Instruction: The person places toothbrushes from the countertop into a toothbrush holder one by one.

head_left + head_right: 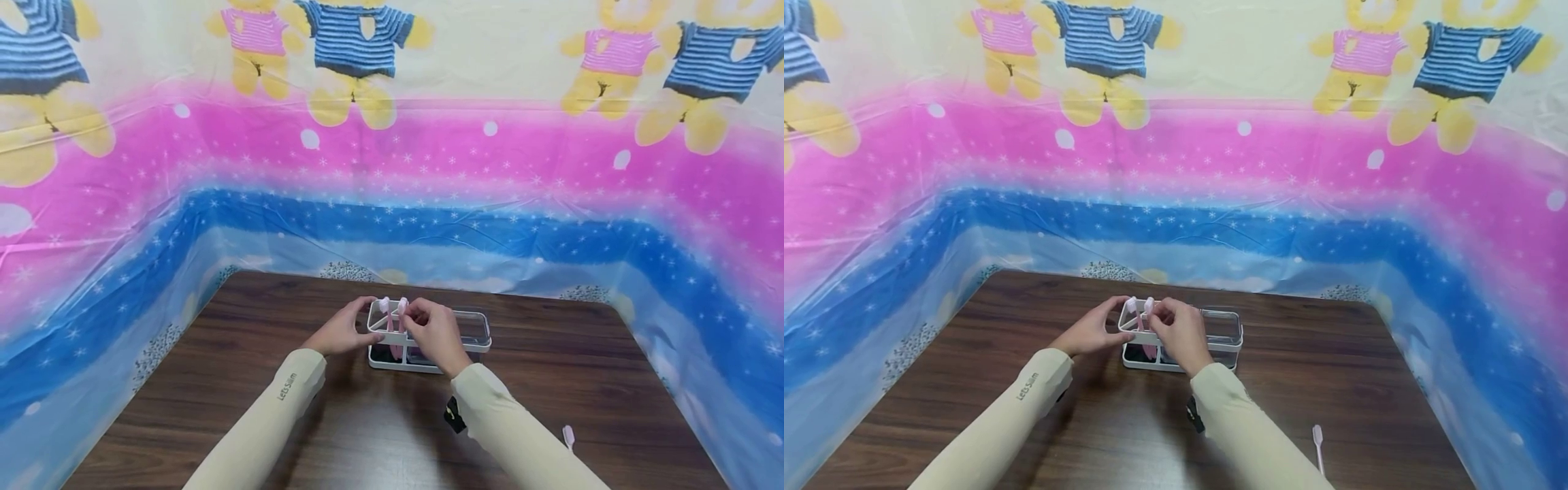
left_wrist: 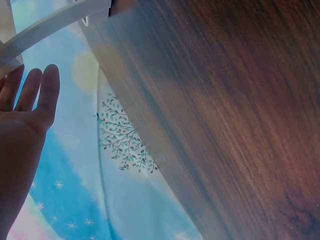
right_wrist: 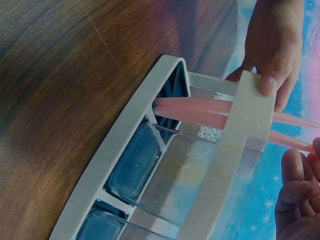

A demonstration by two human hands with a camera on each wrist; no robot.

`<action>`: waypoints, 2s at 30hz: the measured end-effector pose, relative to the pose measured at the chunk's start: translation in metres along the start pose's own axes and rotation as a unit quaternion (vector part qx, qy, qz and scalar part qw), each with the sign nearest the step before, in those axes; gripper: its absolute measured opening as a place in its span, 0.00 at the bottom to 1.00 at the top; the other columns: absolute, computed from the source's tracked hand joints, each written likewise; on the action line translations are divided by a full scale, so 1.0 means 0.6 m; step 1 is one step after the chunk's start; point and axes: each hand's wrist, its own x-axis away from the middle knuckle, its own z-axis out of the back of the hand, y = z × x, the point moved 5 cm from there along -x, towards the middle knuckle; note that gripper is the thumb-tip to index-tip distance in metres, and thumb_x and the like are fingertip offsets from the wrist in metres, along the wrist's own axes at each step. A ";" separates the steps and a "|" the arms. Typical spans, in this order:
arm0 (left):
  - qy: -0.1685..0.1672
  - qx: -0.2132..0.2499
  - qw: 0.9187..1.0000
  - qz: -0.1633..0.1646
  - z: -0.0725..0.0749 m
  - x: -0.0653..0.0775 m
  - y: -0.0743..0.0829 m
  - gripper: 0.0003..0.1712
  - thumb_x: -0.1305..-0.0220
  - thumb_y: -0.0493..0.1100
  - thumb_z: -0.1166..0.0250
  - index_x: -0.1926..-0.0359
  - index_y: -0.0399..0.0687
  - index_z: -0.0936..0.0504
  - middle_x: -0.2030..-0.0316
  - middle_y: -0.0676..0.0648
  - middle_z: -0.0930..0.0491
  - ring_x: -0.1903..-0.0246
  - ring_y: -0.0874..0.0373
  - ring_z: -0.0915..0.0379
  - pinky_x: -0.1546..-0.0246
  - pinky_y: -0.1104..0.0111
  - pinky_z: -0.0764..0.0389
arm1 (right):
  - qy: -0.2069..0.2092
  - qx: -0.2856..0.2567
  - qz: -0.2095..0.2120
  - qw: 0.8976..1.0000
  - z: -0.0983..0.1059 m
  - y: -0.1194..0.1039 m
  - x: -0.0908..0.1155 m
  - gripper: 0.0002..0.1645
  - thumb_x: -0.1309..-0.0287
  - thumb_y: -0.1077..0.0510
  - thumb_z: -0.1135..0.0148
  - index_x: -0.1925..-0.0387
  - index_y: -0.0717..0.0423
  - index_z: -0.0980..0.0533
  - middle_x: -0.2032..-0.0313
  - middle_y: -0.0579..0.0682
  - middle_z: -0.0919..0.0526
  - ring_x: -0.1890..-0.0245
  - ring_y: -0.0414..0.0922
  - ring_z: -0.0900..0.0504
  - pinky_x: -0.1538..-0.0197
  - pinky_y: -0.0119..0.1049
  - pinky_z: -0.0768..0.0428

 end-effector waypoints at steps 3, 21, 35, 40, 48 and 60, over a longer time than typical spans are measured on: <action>-0.004 0.005 1.000 -0.002 -0.001 0.000 0.000 0.46 0.47 0.56 0.30 0.32 0.49 0.41 0.41 0.45 0.32 0.43 0.48 0.34 0.47 0.51 0.29 | -0.006 0.002 -0.005 1.000 -0.003 0.004 0.001 0.03 0.42 0.56 0.35 0.68 0.51 0.19 0.73 0.41 0.21 0.73 0.41 0.25 0.67 0.33 0.22; -0.005 0.004 1.000 -0.010 -0.001 0.000 0.001 0.45 0.46 0.55 0.30 0.32 0.48 0.40 0.42 0.42 0.32 0.43 0.46 0.34 0.47 0.52 0.29 | -0.034 -0.013 -0.012 0.999 -0.006 0.011 0.007 0.03 0.45 0.56 0.32 0.70 0.49 0.20 0.73 0.40 0.20 0.73 0.40 0.23 0.69 0.32 0.21; 0.003 0.008 1.000 0.006 -0.003 0.001 -0.003 0.45 0.47 0.55 0.29 0.32 0.49 0.40 0.43 0.45 0.32 0.43 0.44 0.34 0.47 0.50 0.30 | -0.006 0.019 -0.020 1.000 0.066 0.040 0.018 0.03 0.44 0.56 0.33 0.69 0.49 0.20 0.74 0.42 0.20 0.74 0.41 0.23 0.71 0.36 0.24; 0.001 0.006 1.000 0.009 0.000 0.000 -0.005 0.47 0.48 0.57 0.29 0.32 0.48 0.40 0.42 0.44 0.32 0.42 0.44 0.35 0.45 0.49 0.31 | 0.001 0.032 -0.020 0.999 0.099 0.061 0.024 0.03 0.43 0.57 0.34 0.68 0.50 0.20 0.74 0.43 0.20 0.74 0.42 0.23 0.72 0.37 0.24; 0.001 0.004 1.000 0.009 0.001 0.000 -0.002 0.47 0.48 0.57 0.29 0.32 0.48 0.40 0.43 0.45 0.32 0.44 0.45 0.34 0.46 0.49 0.31 | 0.011 0.060 -0.035 0.998 0.146 0.092 0.033 0.02 0.43 0.58 0.34 0.67 0.51 0.21 0.73 0.45 0.20 0.74 0.43 0.23 0.71 0.38 0.24; 0.003 0.001 1.000 0.006 0.002 0.000 0.000 0.46 0.48 0.56 0.29 0.32 0.48 0.40 0.41 0.43 0.32 0.45 0.49 0.33 0.46 0.50 0.30 | 0.065 0.105 -0.029 0.992 0.214 0.136 0.067 0.02 0.44 0.57 0.34 0.69 0.51 0.20 0.75 0.44 0.21 0.75 0.42 0.24 0.71 0.36 0.24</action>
